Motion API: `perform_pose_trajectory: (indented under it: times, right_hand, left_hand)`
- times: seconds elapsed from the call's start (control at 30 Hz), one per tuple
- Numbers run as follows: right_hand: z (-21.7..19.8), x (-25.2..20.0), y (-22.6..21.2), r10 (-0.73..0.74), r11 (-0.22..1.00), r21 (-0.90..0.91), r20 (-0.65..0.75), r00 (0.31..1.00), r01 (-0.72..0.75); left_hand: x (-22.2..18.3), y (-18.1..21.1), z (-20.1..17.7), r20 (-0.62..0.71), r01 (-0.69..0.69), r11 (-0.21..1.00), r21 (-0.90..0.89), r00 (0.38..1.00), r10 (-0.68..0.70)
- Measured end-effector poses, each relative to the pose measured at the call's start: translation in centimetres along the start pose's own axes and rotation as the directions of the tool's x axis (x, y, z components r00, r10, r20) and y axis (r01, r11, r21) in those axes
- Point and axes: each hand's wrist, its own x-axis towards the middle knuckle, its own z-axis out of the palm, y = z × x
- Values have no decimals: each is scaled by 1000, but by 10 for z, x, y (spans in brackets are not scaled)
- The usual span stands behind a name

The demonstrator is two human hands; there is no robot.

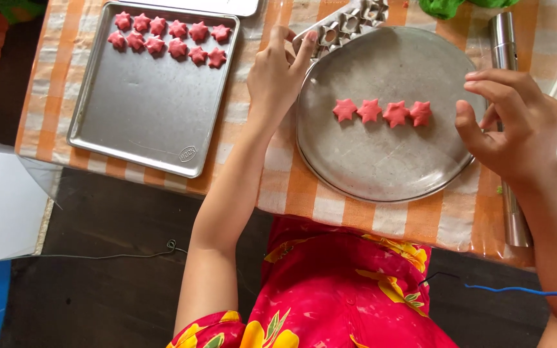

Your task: Rolling out pink dough on a metal plate using a rolling pin and then using a star-shaped cutter to create small dough stars.

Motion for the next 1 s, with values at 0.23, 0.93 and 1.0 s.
perform_pose_trajectory:
  times: [0.23,0.93,1.0]
  right_hand:
    - [2,-2,2,13,1000,-8,10,1000,-13]
    - [5,-7,1,56,997,43,63,996,-59]
    - [5,-8,2,55,998,41,56,997,-57]
  left_hand:
    - [0,-11,12,-100,-148,980,135,982,162]
    - [14,-30,17,-332,-249,737,628,772,543]
    - [17,-31,28,-359,-231,651,723,680,640]
